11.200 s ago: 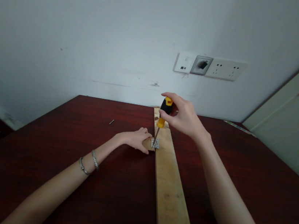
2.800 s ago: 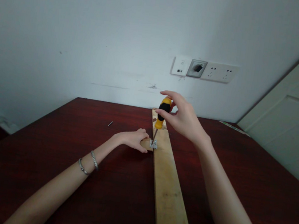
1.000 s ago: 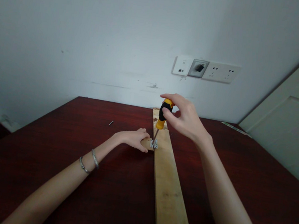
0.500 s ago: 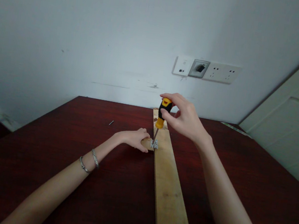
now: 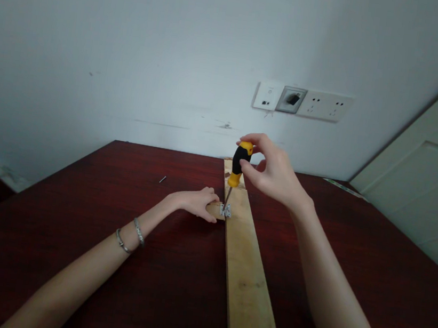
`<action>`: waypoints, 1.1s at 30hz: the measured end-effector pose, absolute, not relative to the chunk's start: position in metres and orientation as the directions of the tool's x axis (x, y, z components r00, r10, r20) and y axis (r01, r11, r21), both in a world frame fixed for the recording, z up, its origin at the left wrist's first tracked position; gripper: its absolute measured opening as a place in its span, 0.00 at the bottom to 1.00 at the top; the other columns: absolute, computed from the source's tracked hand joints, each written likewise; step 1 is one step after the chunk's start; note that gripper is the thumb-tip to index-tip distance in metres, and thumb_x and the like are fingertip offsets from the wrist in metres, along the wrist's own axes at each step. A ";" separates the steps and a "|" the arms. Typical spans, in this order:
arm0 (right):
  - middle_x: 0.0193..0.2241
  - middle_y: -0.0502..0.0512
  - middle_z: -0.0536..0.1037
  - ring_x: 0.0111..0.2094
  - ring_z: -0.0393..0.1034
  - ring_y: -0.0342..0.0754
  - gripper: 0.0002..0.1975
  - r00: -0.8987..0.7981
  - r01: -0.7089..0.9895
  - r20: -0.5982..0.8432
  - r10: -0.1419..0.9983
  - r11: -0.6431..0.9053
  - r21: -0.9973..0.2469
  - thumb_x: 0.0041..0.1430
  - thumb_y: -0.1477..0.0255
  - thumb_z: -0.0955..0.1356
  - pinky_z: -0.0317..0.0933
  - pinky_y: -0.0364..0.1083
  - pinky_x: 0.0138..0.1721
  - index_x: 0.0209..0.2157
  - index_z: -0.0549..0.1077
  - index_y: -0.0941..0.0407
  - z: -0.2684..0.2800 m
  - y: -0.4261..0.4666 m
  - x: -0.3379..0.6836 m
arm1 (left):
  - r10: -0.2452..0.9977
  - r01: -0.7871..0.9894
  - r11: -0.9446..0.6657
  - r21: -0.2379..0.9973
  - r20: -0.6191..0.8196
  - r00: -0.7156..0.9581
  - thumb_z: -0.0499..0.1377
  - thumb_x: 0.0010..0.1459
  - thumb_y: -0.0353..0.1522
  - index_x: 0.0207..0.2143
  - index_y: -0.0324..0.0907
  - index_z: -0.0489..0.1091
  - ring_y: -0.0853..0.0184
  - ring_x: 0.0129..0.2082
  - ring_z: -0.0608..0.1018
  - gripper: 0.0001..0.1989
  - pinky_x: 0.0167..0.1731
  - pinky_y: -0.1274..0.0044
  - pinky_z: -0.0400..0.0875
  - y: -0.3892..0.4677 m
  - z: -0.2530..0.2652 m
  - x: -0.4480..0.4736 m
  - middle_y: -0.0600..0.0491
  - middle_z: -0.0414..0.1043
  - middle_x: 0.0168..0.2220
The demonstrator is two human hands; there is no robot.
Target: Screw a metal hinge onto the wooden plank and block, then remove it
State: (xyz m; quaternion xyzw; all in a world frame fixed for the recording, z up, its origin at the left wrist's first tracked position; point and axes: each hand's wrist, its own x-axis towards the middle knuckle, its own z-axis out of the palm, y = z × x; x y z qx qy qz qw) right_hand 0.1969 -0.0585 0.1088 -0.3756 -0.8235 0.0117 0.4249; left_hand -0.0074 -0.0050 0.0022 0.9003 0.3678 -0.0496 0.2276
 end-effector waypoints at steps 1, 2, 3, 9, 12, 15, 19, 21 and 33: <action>0.41 0.56 0.75 0.40 0.70 0.51 0.17 -0.364 0.607 0.693 0.622 0.723 -0.329 0.55 0.73 0.66 0.66 0.48 0.33 0.48 0.66 0.53 0.110 -0.059 0.197 | 0.641 0.687 -0.623 0.375 -0.259 0.722 0.60 0.48 0.51 0.52 0.42 0.65 0.58 0.48 0.67 0.33 0.48 0.72 0.64 -0.005 0.002 -0.008 0.48 0.60 0.48; 0.41 0.55 0.74 0.39 0.70 0.50 0.16 -0.371 0.604 0.698 0.613 0.730 -0.321 0.55 0.72 0.67 0.66 0.47 0.33 0.47 0.67 0.53 0.110 -0.060 0.196 | 0.642 0.688 -0.620 0.377 -0.260 0.721 0.60 0.48 0.51 0.52 0.43 0.65 0.58 0.48 0.67 0.33 0.48 0.71 0.64 -0.005 0.002 -0.008 0.48 0.60 0.48; 0.41 0.54 0.74 0.37 0.70 0.49 0.15 -0.375 0.601 0.704 0.603 0.737 -0.311 0.55 0.70 0.68 0.66 0.47 0.33 0.46 0.67 0.53 0.111 -0.060 0.196 | 0.644 0.689 -0.618 0.378 -0.260 0.720 0.60 0.48 0.51 0.52 0.43 0.65 0.58 0.48 0.67 0.33 0.48 0.71 0.63 -0.005 0.002 -0.008 0.48 0.60 0.49; 0.36 0.53 0.74 0.34 0.68 0.48 0.16 -0.350 0.629 0.729 0.588 0.724 -0.282 0.54 0.63 0.70 0.64 0.47 0.33 0.43 0.68 0.54 0.108 -0.055 0.195 | 0.651 0.695 -0.618 0.368 -0.254 0.715 0.60 0.48 0.50 0.52 0.42 0.65 0.58 0.47 0.67 0.33 0.48 0.71 0.64 -0.005 0.001 -0.007 0.47 0.60 0.48; 0.37 0.55 0.73 0.35 0.68 0.49 0.18 -0.342 0.631 0.693 0.634 0.702 -0.331 0.56 0.67 0.67 0.64 0.48 0.34 0.49 0.65 0.54 0.105 -0.054 0.196 | 0.641 0.686 -0.632 0.359 -0.254 0.724 0.60 0.48 0.50 0.52 0.42 0.65 0.58 0.48 0.67 0.32 0.49 0.72 0.63 -0.004 0.001 -0.007 0.48 0.61 0.48; 0.41 0.57 0.73 0.37 0.68 0.50 0.20 -0.369 0.617 0.669 0.645 0.708 -0.343 0.56 0.72 0.65 0.64 0.49 0.35 0.51 0.63 0.55 0.105 -0.055 0.196 | 0.638 0.683 -0.641 0.349 -0.253 0.727 0.60 0.48 0.51 0.52 0.42 0.65 0.58 0.49 0.66 0.33 0.49 0.71 0.63 -0.004 0.000 -0.007 0.48 0.61 0.48; 0.42 0.57 0.72 0.40 0.68 0.51 0.15 -0.408 0.591 0.678 0.611 0.743 -0.314 0.57 0.71 0.65 0.64 0.49 0.37 0.47 0.66 0.54 0.109 -0.059 0.195 | 0.645 0.689 -0.627 0.364 -0.255 0.721 0.60 0.48 0.51 0.53 0.42 0.65 0.57 0.49 0.66 0.34 0.49 0.71 0.63 -0.004 0.001 -0.007 0.47 0.60 0.48; 0.40 0.56 0.72 0.39 0.68 0.50 0.15 -0.417 0.601 0.677 0.606 0.743 -0.296 0.57 0.66 0.67 0.64 0.48 0.37 0.46 0.69 0.53 0.111 -0.061 0.194 | 0.647 0.691 -0.621 0.370 -0.256 0.718 0.60 0.48 0.51 0.53 0.41 0.64 0.57 0.48 0.67 0.35 0.48 0.70 0.64 -0.005 0.001 -0.007 0.46 0.60 0.49; 0.44 0.58 0.74 0.39 0.69 0.51 0.27 -0.395 0.612 0.633 0.665 0.705 -0.359 0.52 0.76 0.66 0.65 0.50 0.37 0.55 0.63 0.55 0.109 -0.059 0.193 | 0.636 0.681 -0.636 0.363 -0.253 0.729 0.60 0.48 0.50 0.52 0.41 0.65 0.58 0.47 0.67 0.33 0.47 0.72 0.64 -0.004 0.002 -0.008 0.47 0.60 0.48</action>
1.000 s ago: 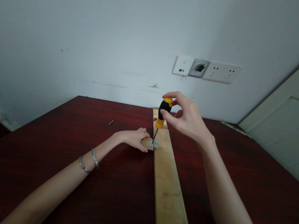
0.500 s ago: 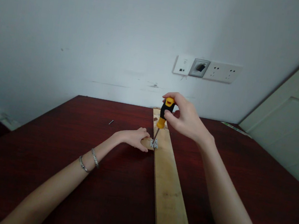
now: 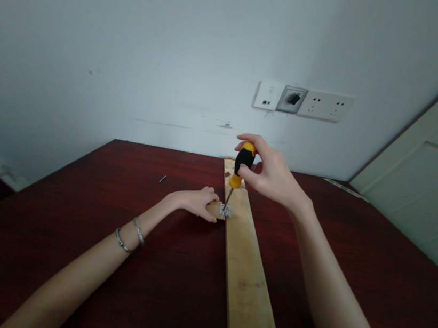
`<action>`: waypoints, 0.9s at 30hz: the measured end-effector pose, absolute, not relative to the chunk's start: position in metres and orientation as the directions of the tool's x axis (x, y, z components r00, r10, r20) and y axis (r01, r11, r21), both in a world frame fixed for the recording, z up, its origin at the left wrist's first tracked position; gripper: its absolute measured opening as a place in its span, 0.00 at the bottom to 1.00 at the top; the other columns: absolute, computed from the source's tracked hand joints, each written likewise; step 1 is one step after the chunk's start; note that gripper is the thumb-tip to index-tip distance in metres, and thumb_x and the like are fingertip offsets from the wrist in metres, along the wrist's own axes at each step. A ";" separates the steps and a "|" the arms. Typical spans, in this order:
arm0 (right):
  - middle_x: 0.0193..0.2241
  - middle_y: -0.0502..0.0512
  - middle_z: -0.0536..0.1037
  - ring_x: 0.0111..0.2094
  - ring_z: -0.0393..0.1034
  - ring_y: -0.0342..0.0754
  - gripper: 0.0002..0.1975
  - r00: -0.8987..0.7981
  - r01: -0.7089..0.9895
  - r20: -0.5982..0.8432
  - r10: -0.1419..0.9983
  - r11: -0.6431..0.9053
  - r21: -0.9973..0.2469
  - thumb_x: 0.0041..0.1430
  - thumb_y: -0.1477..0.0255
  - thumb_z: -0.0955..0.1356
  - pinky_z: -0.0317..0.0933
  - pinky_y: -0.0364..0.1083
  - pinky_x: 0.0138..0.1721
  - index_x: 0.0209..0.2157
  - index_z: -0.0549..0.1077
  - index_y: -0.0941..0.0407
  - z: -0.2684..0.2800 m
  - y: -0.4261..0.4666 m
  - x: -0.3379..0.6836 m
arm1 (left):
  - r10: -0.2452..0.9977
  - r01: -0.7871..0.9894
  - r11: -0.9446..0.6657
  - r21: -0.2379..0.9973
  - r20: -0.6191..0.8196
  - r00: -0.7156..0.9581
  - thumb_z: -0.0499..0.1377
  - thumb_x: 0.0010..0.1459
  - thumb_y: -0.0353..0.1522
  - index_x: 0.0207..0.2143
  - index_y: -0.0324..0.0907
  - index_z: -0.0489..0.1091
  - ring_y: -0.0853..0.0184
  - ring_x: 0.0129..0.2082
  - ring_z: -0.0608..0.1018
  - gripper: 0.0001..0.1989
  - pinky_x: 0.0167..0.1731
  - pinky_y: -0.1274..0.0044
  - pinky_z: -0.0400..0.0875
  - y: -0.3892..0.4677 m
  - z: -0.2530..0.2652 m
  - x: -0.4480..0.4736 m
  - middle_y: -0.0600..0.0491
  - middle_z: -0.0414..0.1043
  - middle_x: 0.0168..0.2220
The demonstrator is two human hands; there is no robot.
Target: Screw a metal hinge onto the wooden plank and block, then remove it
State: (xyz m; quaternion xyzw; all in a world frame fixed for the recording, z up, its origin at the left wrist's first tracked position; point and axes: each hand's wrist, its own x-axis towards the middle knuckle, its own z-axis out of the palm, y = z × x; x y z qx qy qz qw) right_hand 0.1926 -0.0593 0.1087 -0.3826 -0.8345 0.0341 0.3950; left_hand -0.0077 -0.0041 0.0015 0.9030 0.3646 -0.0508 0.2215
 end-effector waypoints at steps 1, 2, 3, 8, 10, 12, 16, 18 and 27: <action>0.44 0.58 0.74 0.40 0.69 0.52 0.25 -0.400 0.617 0.634 0.662 0.706 -0.348 0.52 0.75 0.66 0.65 0.50 0.38 0.54 0.64 0.55 0.109 -0.060 0.192 | 0.637 0.681 -0.635 0.363 -0.252 0.728 0.60 0.48 0.50 0.52 0.41 0.65 0.58 0.47 0.67 0.33 0.47 0.72 0.64 -0.004 0.002 -0.008 0.47 0.60 0.48; 0.44 0.58 0.73 0.39 0.68 0.52 0.23 -0.404 0.625 0.638 0.655 0.707 -0.330 0.53 0.73 0.66 0.65 0.51 0.38 0.53 0.65 0.54 0.110 -0.060 0.192 | 0.637 0.681 -0.635 0.363 -0.252 0.728 0.60 0.49 0.50 0.52 0.41 0.65 0.58 0.47 0.67 0.33 0.47 0.72 0.64 -0.004 0.002 -0.007 0.47 0.60 0.48; 0.43 0.58 0.73 0.38 0.68 0.51 0.21 -0.406 0.635 0.645 0.647 0.708 -0.310 0.55 0.71 0.67 0.65 0.51 0.38 0.51 0.66 0.54 0.110 -0.061 0.192 | 0.638 0.682 -0.635 0.363 -0.252 0.728 0.60 0.49 0.50 0.52 0.41 0.65 0.58 0.47 0.67 0.33 0.47 0.72 0.64 -0.005 0.002 -0.007 0.47 0.60 0.48; 0.36 0.56 0.70 0.34 0.66 0.47 0.18 -0.376 0.658 0.681 0.629 0.699 -0.282 0.57 0.64 0.68 0.64 0.48 0.37 0.48 0.70 0.55 0.110 -0.058 0.192 | 0.643 0.691 -0.631 0.352 -0.261 0.720 0.59 0.49 0.50 0.52 0.41 0.65 0.59 0.47 0.67 0.33 0.47 0.72 0.64 -0.005 0.002 -0.007 0.47 0.60 0.48; 0.39 0.56 0.71 0.35 0.67 0.48 0.20 -0.366 0.638 0.682 0.634 0.704 -0.312 0.58 0.67 0.68 0.65 0.48 0.37 0.52 0.68 0.55 0.108 -0.056 0.193 | 0.642 0.689 -0.632 0.354 -0.257 0.722 0.59 0.49 0.50 0.52 0.41 0.65 0.59 0.47 0.67 0.33 0.47 0.73 0.64 -0.005 0.002 -0.007 0.47 0.60 0.48; 0.41 0.57 0.72 0.35 0.67 0.48 0.24 -0.363 0.632 0.667 0.650 0.698 -0.336 0.57 0.70 0.67 0.65 0.48 0.37 0.56 0.63 0.56 0.106 -0.055 0.193 | 0.641 0.686 -0.635 0.356 -0.252 0.725 0.60 0.49 0.50 0.52 0.41 0.65 0.59 0.47 0.67 0.33 0.48 0.73 0.64 -0.004 0.001 -0.007 0.47 0.60 0.48; 0.41 0.58 0.73 0.36 0.68 0.49 0.23 -0.368 0.646 0.657 0.658 0.689 -0.329 0.57 0.71 0.66 0.65 0.49 0.37 0.55 0.64 0.57 0.106 -0.056 0.193 | 0.634 0.678 -0.642 0.357 -0.251 0.732 0.59 0.49 0.49 0.52 0.40 0.65 0.59 0.47 0.67 0.32 0.47 0.73 0.64 -0.004 0.001 -0.007 0.47 0.60 0.47; 0.42 0.58 0.73 0.35 0.68 0.49 0.21 -0.379 0.643 0.669 0.639 0.702 -0.305 0.58 0.66 0.67 0.65 0.49 0.37 0.52 0.67 0.56 0.107 -0.057 0.193 | 0.637 0.684 -0.637 0.355 -0.258 0.727 0.59 0.49 0.50 0.51 0.41 0.65 0.59 0.47 0.67 0.32 0.47 0.73 0.64 -0.004 0.002 -0.007 0.47 0.60 0.47; 0.42 0.57 0.73 0.32 0.68 0.46 0.24 -0.351 0.633 0.671 0.653 0.694 -0.344 0.58 0.70 0.67 0.66 0.48 0.36 0.56 0.64 0.56 0.107 -0.056 0.191 | 0.629 0.676 -0.645 0.356 -0.255 0.734 0.60 0.48 0.50 0.51 0.42 0.66 0.59 0.47 0.67 0.32 0.48 0.73 0.63 -0.003 0.001 -0.007 0.49 0.60 0.47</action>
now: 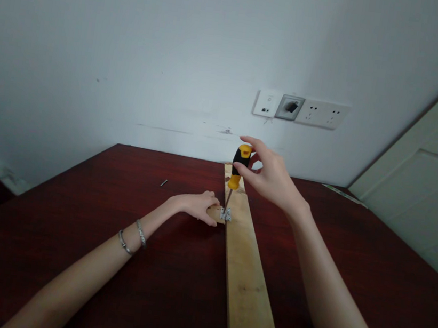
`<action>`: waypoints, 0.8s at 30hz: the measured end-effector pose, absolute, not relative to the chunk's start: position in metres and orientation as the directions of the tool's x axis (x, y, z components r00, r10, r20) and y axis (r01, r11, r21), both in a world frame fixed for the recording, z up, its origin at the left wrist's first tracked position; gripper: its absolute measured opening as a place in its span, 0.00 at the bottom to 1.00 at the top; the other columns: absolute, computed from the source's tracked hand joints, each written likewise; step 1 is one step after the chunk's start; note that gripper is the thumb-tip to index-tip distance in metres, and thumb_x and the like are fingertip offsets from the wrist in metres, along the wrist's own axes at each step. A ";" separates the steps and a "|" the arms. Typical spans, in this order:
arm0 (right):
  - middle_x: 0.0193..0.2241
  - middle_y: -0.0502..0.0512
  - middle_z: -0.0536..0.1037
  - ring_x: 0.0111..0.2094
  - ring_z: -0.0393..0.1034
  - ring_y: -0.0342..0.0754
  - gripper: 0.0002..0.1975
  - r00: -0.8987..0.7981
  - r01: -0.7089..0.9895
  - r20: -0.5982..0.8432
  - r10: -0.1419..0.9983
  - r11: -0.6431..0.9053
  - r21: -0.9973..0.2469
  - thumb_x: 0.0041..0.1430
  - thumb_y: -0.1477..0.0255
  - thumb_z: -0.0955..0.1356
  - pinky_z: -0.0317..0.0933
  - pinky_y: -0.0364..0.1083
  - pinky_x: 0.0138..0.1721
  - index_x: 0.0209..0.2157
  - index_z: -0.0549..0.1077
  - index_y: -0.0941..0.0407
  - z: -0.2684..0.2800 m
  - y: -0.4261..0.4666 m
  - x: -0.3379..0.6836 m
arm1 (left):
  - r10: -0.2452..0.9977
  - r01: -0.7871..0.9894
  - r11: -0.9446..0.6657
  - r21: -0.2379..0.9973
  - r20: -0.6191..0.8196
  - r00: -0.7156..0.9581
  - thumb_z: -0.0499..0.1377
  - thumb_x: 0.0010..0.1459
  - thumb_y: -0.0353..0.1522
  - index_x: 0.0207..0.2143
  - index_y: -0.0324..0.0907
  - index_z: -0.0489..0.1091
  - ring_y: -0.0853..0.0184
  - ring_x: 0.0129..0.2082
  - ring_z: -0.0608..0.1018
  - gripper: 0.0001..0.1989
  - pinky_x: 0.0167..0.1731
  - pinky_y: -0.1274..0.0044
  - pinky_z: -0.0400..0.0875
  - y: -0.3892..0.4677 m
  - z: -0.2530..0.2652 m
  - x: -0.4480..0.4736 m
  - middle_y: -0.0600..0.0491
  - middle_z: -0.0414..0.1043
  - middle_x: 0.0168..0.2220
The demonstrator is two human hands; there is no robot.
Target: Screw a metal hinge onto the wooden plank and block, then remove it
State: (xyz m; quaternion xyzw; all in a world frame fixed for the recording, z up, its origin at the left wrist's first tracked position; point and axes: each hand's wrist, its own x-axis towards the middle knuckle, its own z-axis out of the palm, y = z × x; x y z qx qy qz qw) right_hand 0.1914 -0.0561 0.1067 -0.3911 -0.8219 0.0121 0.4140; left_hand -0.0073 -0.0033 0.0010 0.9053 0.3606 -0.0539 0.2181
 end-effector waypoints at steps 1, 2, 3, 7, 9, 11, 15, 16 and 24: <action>0.42 0.57 0.74 0.33 0.68 0.47 0.24 -0.355 0.631 0.666 0.656 0.694 -0.347 0.58 0.72 0.66 0.66 0.48 0.36 0.56 0.64 0.56 0.106 -0.056 0.191 | 0.626 0.674 -0.648 0.356 -0.257 0.737 0.60 0.48 0.50 0.51 0.42 0.66 0.59 0.47 0.67 0.32 0.48 0.73 0.63 -0.003 0.001 -0.007 0.49 0.60 0.46; 0.42 0.57 0.74 0.33 0.68 0.47 0.23 -0.363 0.633 0.663 0.655 0.695 -0.341 0.58 0.72 0.66 0.66 0.48 0.36 0.56 0.64 0.56 0.106 -0.057 0.191 | 0.624 0.673 -0.649 0.356 -0.258 0.738 0.60 0.48 0.50 0.51 0.42 0.66 0.59 0.47 0.67 0.32 0.47 0.73 0.63 -0.003 0.001 -0.007 0.49 0.60 0.46; 0.42 0.57 0.73 0.33 0.68 0.47 0.22 -0.370 0.638 0.662 0.652 0.697 -0.329 0.58 0.71 0.66 0.66 0.48 0.36 0.55 0.65 0.56 0.106 -0.057 0.190 | 0.624 0.674 -0.647 0.356 -0.259 0.737 0.60 0.48 0.50 0.51 0.42 0.66 0.59 0.47 0.67 0.32 0.47 0.73 0.63 -0.003 0.001 -0.007 0.49 0.60 0.46; 0.39 0.56 0.71 0.29 0.67 0.44 0.21 -0.362 0.670 0.693 0.624 0.690 -0.272 0.57 0.62 0.69 0.66 0.49 0.37 0.50 0.70 0.56 0.107 -0.058 0.188 | 0.637 0.679 -0.643 0.353 -0.245 0.731 0.60 0.48 0.50 0.51 0.42 0.66 0.60 0.45 0.68 0.32 0.45 0.73 0.64 -0.002 -0.001 -0.008 0.48 0.60 0.46; 0.38 0.56 0.70 0.28 0.66 0.43 0.20 -0.346 0.679 0.703 0.622 0.683 -0.270 0.56 0.62 0.70 0.66 0.49 0.37 0.48 0.71 0.56 0.107 -0.058 0.188 | 0.631 0.672 -0.653 0.348 -0.240 0.737 0.60 0.48 0.50 0.51 0.41 0.67 0.60 0.45 0.68 0.32 0.46 0.73 0.64 -0.002 -0.002 -0.008 0.48 0.61 0.46; 0.40 0.57 0.72 0.30 0.67 0.45 0.20 -0.343 0.672 0.699 0.628 0.684 -0.284 0.57 0.66 0.69 0.66 0.48 0.37 0.51 0.70 0.56 0.107 -0.057 0.188 | 0.627 0.668 -0.659 0.344 -0.239 0.741 0.60 0.49 0.51 0.51 0.41 0.67 0.60 0.45 0.68 0.32 0.46 0.73 0.64 -0.002 -0.003 -0.008 0.47 0.61 0.46; 0.46 0.58 0.74 0.37 0.70 0.49 0.24 -0.357 0.673 0.677 0.644 0.680 -0.291 0.58 0.71 0.66 0.66 0.50 0.38 0.56 0.65 0.55 0.107 -0.057 0.191 | 0.637 0.678 -0.652 0.338 -0.241 0.733 0.60 0.48 0.51 0.52 0.41 0.66 0.59 0.47 0.67 0.33 0.47 0.73 0.64 -0.002 -0.003 -0.009 0.47 0.61 0.48; 0.45 0.58 0.74 0.37 0.70 0.50 0.23 -0.361 0.674 0.674 0.645 0.680 -0.289 0.58 0.71 0.66 0.66 0.50 0.38 0.56 0.65 0.55 0.108 -0.058 0.191 | 0.640 0.682 -0.650 0.335 -0.242 0.729 0.60 0.48 0.51 0.53 0.41 0.65 0.59 0.47 0.67 0.34 0.48 0.73 0.64 -0.002 -0.003 -0.008 0.47 0.61 0.48; 0.37 0.55 0.71 0.28 0.67 0.44 0.18 -0.352 0.672 0.708 0.611 0.692 -0.263 0.58 0.61 0.69 0.66 0.47 0.37 0.47 0.72 0.55 0.110 -0.063 0.184 | 0.665 0.711 -0.625 0.324 -0.257 0.701 0.60 0.47 0.52 0.52 0.43 0.65 0.59 0.47 0.68 0.34 0.45 0.74 0.65 -0.006 0.001 -0.008 0.48 0.61 0.48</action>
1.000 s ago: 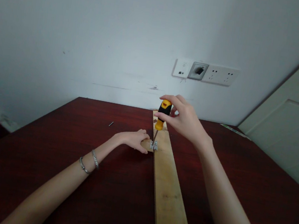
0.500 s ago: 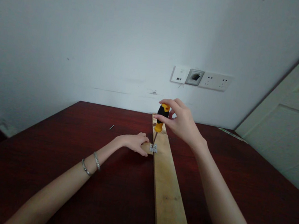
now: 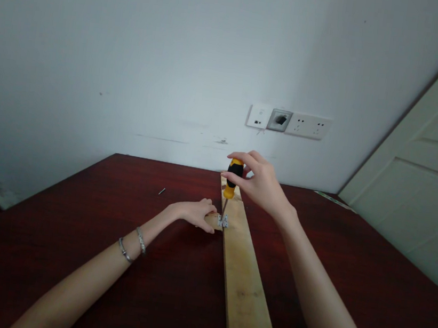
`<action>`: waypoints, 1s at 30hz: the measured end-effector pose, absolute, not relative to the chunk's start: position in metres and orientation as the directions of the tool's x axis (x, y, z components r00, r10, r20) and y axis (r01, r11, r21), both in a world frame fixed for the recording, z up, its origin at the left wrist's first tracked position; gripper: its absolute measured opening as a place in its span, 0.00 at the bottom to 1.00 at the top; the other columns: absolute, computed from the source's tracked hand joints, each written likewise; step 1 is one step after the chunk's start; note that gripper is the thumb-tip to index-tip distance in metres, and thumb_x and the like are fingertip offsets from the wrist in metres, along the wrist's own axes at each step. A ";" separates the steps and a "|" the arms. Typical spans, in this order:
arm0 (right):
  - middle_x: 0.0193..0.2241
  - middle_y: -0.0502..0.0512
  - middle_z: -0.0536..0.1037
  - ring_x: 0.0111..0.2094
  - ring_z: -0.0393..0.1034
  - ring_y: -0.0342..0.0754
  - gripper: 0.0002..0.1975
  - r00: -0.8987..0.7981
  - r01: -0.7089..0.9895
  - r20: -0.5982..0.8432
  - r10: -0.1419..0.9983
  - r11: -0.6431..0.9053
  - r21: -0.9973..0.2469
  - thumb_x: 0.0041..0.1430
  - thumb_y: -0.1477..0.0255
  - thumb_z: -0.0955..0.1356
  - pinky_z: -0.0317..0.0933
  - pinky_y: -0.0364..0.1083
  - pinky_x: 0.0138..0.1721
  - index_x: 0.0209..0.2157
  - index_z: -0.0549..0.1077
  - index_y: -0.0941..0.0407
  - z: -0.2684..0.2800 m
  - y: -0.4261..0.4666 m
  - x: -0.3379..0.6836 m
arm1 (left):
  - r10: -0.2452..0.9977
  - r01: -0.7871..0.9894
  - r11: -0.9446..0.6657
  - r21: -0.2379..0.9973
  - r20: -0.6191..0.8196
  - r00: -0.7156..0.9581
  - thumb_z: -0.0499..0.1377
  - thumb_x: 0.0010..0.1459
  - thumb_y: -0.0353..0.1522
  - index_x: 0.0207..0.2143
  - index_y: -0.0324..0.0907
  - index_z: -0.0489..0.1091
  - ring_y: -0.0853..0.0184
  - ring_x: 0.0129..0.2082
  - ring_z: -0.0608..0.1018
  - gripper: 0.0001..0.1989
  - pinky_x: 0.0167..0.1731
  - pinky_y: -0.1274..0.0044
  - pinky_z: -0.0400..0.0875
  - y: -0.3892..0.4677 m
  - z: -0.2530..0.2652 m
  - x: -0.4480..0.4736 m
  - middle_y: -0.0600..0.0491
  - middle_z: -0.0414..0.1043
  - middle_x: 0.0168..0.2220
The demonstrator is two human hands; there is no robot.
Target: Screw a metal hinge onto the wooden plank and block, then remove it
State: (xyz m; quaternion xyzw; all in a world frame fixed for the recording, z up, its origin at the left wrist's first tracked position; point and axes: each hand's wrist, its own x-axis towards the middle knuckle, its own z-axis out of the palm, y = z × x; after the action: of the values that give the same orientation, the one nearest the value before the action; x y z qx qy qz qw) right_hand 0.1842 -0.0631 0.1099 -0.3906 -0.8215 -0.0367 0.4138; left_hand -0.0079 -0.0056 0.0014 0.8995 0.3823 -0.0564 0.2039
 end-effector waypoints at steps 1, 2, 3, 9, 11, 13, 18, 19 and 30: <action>0.37 0.55 0.72 0.29 0.67 0.44 0.18 -0.353 0.665 0.708 0.612 0.696 -0.270 0.58 0.62 0.68 0.66 0.47 0.37 0.48 0.72 0.55 0.109 -0.063 0.184 | 0.664 0.710 -0.624 0.327 -0.258 0.702 0.60 0.47 0.52 0.52 0.43 0.65 0.59 0.47 0.68 0.34 0.45 0.74 0.65 -0.006 0.001 -0.008 0.49 0.61 0.48; 0.39 0.56 0.72 0.30 0.68 0.45 0.19 -0.354 0.658 0.703 0.617 0.698 -0.282 0.59 0.64 0.68 0.66 0.47 0.36 0.50 0.71 0.55 0.109 -0.062 0.184 | 0.662 0.708 -0.624 0.331 -0.256 0.704 0.60 0.47 0.52 0.52 0.43 0.65 0.59 0.47 0.68 0.34 0.46 0.74 0.65 -0.005 0.001 -0.008 0.49 0.60 0.48; 0.41 0.57 0.73 0.33 0.69 0.47 0.20 -0.354 0.653 0.696 0.624 0.698 -0.294 0.59 0.65 0.67 0.66 0.47 0.36 0.52 0.69 0.55 0.108 -0.061 0.185 | 0.661 0.705 -0.625 0.334 -0.254 0.706 0.60 0.47 0.52 0.53 0.43 0.65 0.59 0.47 0.68 0.35 0.46 0.74 0.65 -0.005 0.001 -0.009 0.48 0.60 0.48; 0.48 0.59 0.74 0.41 0.71 0.52 0.22 -0.368 0.655 0.679 0.635 0.695 -0.295 0.60 0.68 0.64 0.67 0.50 0.38 0.56 0.65 0.54 0.106 -0.060 0.187 | 0.654 0.701 -0.635 0.325 -0.257 0.712 0.60 0.46 0.52 0.53 0.42 0.65 0.59 0.47 0.68 0.35 0.46 0.73 0.65 -0.005 0.001 -0.008 0.48 0.60 0.47; 0.44 0.58 0.74 0.36 0.71 0.49 0.21 -0.378 0.662 0.669 0.640 0.692 -0.289 0.60 0.63 0.65 0.67 0.50 0.38 0.54 0.67 0.52 0.108 -0.062 0.186 | 0.651 0.700 -0.637 0.323 -0.260 0.713 0.60 0.47 0.52 0.51 0.42 0.66 0.59 0.46 0.68 0.34 0.44 0.74 0.66 -0.006 0.003 -0.008 0.48 0.60 0.46; 0.40 0.56 0.73 0.31 0.69 0.46 0.21 -0.374 0.673 0.674 0.637 0.686 -0.275 0.59 0.60 0.67 0.67 0.49 0.38 0.51 0.70 0.53 0.109 -0.063 0.186 | 0.650 0.698 -0.639 0.324 -0.258 0.715 0.60 0.47 0.52 0.51 0.42 0.66 0.60 0.45 0.68 0.33 0.43 0.74 0.66 -0.006 0.003 -0.007 0.48 0.60 0.46; 0.39 0.56 0.71 0.30 0.68 0.45 0.20 -0.360 0.660 0.683 0.635 0.691 -0.295 0.59 0.64 0.67 0.66 0.48 0.38 0.52 0.69 0.55 0.109 -0.061 0.186 | 0.650 0.695 -0.641 0.328 -0.250 0.717 0.60 0.47 0.51 0.52 0.41 0.65 0.60 0.45 0.69 0.34 0.45 0.73 0.65 -0.005 0.001 -0.009 0.48 0.61 0.46; 0.41 0.57 0.72 0.32 0.68 0.46 0.22 -0.359 0.653 0.674 0.646 0.690 -0.313 0.60 0.65 0.66 0.67 0.49 0.38 0.55 0.66 0.55 0.108 -0.060 0.187 | 0.650 0.694 -0.639 0.333 -0.249 0.718 0.60 0.47 0.51 0.52 0.41 0.65 0.60 0.45 0.69 0.34 0.45 0.73 0.65 -0.004 0.000 -0.009 0.48 0.60 0.46; 0.42 0.56 0.73 0.33 0.70 0.47 0.21 -0.382 0.627 0.675 0.632 0.713 -0.313 0.57 0.61 0.68 0.67 0.49 0.37 0.51 0.68 0.53 0.109 -0.065 0.184 | 0.656 0.696 -0.628 0.348 -0.244 0.714 0.61 0.46 0.50 0.51 0.42 0.66 0.62 0.42 0.69 0.33 0.41 0.74 0.67 -0.005 0.000 -0.010 0.49 0.59 0.46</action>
State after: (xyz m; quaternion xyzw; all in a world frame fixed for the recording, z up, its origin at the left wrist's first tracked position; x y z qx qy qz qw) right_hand 0.1843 -0.0652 0.1090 -0.3786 -0.8312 0.0030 0.4073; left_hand -0.0099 -0.0047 -0.0002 0.9009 0.3753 -0.0468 0.2128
